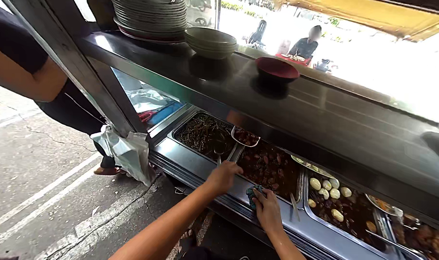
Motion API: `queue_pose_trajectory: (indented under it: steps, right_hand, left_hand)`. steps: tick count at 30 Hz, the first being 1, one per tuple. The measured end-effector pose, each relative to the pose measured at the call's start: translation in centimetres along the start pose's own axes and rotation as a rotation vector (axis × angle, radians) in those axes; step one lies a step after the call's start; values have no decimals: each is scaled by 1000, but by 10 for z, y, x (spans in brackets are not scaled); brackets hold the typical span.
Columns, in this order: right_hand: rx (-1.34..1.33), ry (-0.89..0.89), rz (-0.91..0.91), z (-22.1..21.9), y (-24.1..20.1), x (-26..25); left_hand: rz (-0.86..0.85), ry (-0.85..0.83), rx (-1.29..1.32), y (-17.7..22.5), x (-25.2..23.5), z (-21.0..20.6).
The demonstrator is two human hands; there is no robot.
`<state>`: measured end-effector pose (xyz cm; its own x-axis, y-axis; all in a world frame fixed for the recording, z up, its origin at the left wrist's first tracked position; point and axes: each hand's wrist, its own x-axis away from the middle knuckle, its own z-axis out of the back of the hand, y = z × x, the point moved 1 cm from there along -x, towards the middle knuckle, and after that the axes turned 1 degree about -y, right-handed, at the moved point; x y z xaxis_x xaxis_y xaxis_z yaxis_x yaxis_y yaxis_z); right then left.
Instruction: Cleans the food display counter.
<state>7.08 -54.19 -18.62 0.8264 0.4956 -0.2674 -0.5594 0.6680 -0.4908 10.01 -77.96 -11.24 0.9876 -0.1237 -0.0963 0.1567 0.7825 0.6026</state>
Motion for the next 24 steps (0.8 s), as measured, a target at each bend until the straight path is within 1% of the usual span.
queue_pose_trajectory:
  steps: [3,6,9,11,13,15,19,22,24]
  right_hand:
    - [39,-13,-11,-20,-26,-14]
    - [62,-64,-51,-43,-61,-33]
    - [91,-139,-109,-62,-95,-53]
    - [98,-156,-113,-74,-112,-62]
    - [87,-127,-60,-86,-125,-69]
    - [74,-141,-27,-94,-137,-76]
    - [43,-225,37,-114,-162,-97]
    - [29,-215,133,-136,-181,-116]
    - [34,-196,210,-151,-195,-131]
  left_hand:
    - [48,-61,-9,-60,24,12]
    - [-11,-78,22,-88,29,13]
    - [-87,-41,27,-101,22,14]
    - [-145,13,45,-107,17,18]
    - [-175,71,81,-113,12,29]
    - [-190,120,95,-119,5,43]
    - [-190,149,125,-127,-9,79]
    - [-187,204,140,-133,-14,98]
    - [-153,183,139,-135,-15,110]
